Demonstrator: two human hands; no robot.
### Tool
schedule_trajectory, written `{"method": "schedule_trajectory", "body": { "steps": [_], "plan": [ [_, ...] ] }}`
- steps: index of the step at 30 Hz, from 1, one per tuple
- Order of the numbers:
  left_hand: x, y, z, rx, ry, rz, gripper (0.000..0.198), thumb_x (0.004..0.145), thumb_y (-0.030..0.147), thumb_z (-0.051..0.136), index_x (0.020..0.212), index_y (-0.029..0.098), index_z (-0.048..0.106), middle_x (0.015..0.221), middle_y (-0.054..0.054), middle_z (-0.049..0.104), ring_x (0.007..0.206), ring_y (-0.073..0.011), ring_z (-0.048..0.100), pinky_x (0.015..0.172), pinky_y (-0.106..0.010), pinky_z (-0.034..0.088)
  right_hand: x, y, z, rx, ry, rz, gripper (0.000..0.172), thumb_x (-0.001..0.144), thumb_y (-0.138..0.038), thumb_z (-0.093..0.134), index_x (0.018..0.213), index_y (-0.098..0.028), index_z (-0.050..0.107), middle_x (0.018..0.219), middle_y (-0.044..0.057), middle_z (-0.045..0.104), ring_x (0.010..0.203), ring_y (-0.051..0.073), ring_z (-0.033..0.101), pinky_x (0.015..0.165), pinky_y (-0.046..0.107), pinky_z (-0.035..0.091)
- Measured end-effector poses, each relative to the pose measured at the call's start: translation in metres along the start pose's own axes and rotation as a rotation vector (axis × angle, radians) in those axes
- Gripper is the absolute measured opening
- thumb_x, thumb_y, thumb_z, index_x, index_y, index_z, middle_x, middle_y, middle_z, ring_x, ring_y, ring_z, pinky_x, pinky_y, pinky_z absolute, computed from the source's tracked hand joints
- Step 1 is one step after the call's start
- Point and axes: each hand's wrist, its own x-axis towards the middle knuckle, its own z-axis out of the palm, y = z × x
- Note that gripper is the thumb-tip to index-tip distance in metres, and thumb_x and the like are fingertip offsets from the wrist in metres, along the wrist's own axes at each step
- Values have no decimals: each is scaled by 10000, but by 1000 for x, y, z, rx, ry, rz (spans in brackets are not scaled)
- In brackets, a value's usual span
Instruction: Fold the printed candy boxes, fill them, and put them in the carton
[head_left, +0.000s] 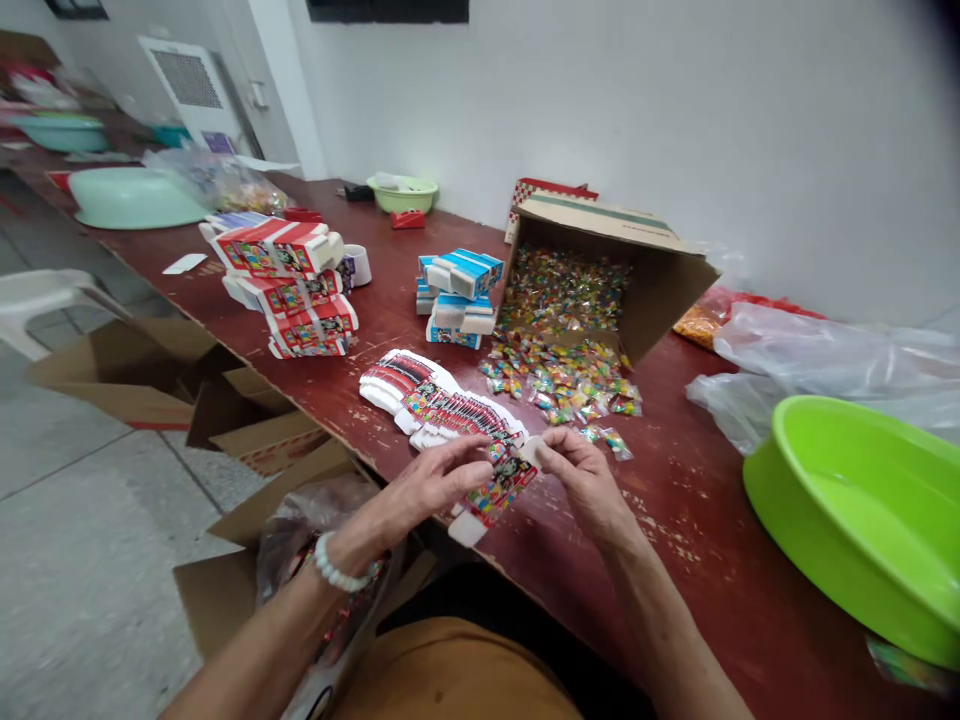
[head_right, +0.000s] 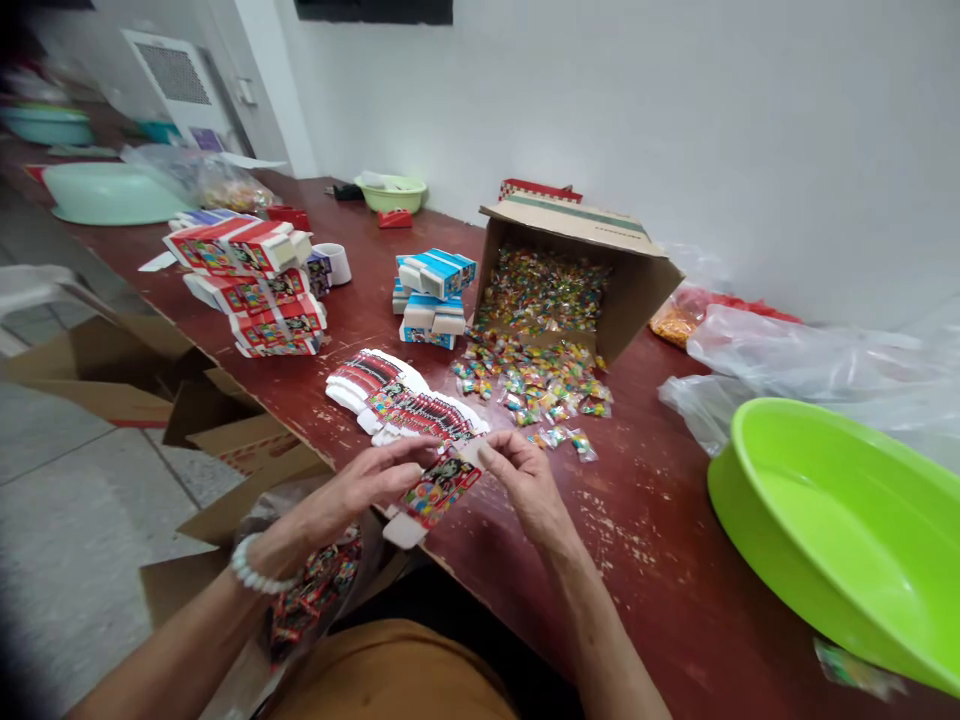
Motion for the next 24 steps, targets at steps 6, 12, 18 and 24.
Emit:
{"method": "schedule_trajectory", "body": {
  "steps": [6,12,18,24],
  "plan": [
    [-11,-3,23,-518,-506,-306,404,683,491,725,870,133,701,731,-81,698,622,-198,668,609,-277,494,-7,-19,26,20,-125,26,277,783,-440,756,798,-188,645,740,-12,612,672,130,534,655,252,447],
    [-23,-7,34,-517,-354,-246,334,644,441,771,740,133,683,660,-63,667,614,-195,644,611,-278,492,-14,-20,39,108,-132,65,271,818,-453,714,918,-211,642,722,-28,605,512,95,471,467,218,388],
    [-23,0,40,-486,-318,-164,360,611,429,816,763,136,673,639,-44,679,642,-191,643,718,-305,499,-20,-27,45,153,-50,46,273,824,-418,716,1016,-237,645,815,-8,626,665,130,562,610,246,475],
    [-20,0,45,-415,-208,-171,356,647,435,799,663,132,612,567,-13,631,500,-131,605,590,-248,461,-26,-27,42,167,-64,43,354,834,-401,707,1136,-255,592,912,14,632,782,157,609,697,273,509]
  ]
}}
